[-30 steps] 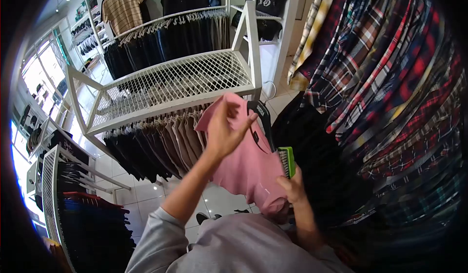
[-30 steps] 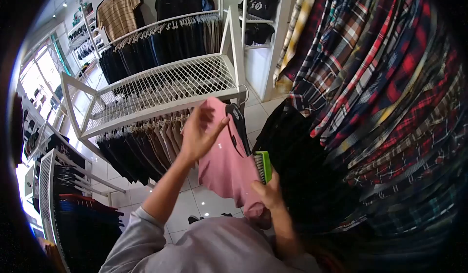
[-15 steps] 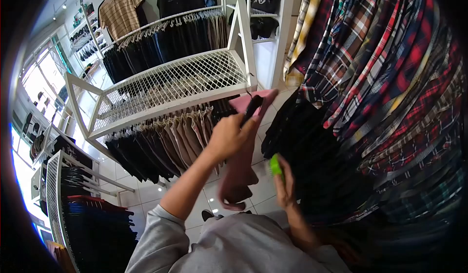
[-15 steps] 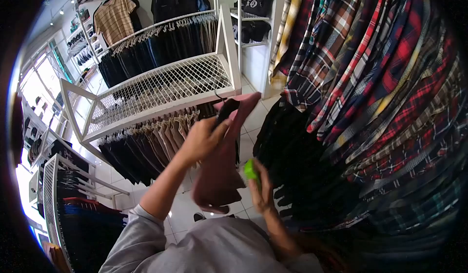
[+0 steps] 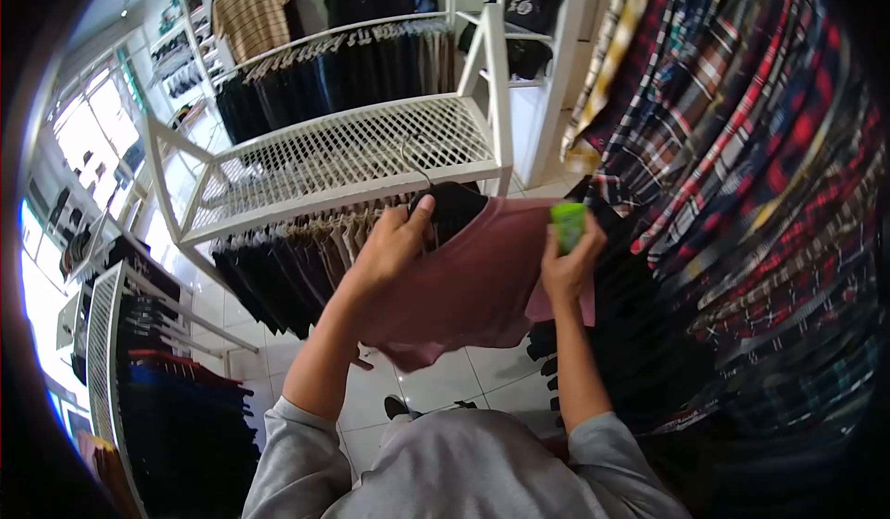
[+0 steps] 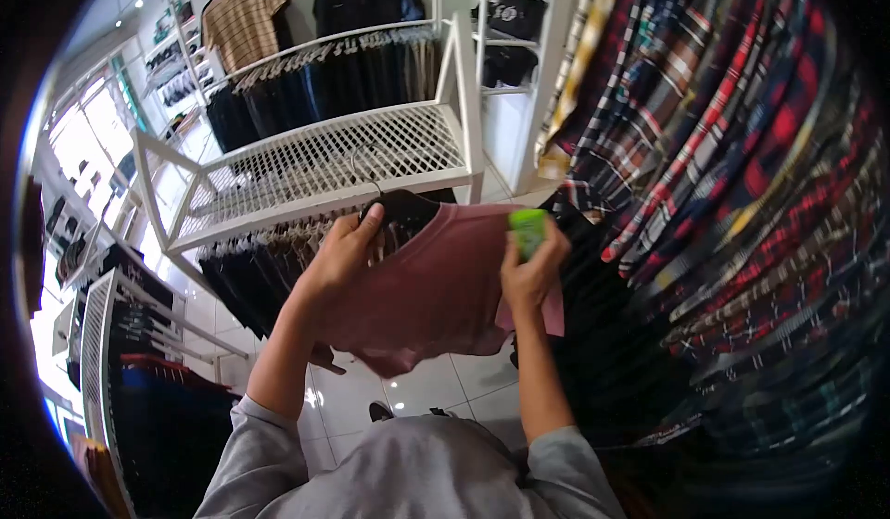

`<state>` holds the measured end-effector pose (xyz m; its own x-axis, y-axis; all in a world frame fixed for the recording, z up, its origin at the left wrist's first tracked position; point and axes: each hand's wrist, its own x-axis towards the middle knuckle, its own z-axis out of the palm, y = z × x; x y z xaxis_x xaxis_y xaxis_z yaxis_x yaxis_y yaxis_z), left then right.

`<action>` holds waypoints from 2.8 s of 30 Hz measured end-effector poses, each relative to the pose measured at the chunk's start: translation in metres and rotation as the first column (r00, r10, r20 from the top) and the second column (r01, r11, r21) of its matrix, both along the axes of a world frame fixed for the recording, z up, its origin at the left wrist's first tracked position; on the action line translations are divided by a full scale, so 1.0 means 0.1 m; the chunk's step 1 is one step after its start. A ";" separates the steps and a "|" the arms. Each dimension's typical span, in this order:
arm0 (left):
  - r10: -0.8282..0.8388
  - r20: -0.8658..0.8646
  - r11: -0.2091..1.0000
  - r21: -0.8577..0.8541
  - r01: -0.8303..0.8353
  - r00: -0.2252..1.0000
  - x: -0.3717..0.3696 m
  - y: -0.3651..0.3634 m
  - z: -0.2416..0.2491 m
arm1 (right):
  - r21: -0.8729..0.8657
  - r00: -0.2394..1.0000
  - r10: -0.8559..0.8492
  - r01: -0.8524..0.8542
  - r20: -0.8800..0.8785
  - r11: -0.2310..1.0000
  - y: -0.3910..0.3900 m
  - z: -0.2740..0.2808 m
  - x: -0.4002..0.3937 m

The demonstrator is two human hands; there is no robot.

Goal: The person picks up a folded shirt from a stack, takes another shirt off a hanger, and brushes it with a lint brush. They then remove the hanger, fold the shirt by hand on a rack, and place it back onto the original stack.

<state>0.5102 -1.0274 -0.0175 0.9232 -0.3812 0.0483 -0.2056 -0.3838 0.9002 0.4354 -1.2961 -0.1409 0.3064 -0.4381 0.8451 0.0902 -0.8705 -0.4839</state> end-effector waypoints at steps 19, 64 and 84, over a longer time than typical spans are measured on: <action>0.076 -0.230 0.991 -0.091 -0.099 0.970 0.03 0.52 -0.03 | -0.207 0.992 0.110 -0.095 0.062 0.974 0.80 0.20 0.21; -0.007 0.246 1.000 0.030 0.000 0.969 -0.73 0.91 -0.38 | -0.087 0.940 0.331 -0.338 -0.086 0.937 0.66 -0.04 -0.23; -0.266 0.818 0.938 0.341 -0.057 0.509 -0.67 1.04 -0.52 | 0.308 0.972 0.155 -0.095 -0.175 0.947 0.04 -0.06 -0.21</action>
<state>0.4430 -0.9236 -0.0700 0.4506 -0.6139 0.6482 -0.8557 -0.5040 0.1175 0.4141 -1.2923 -0.1471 0.5200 -0.6063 0.6017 0.0675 -0.6731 -0.7365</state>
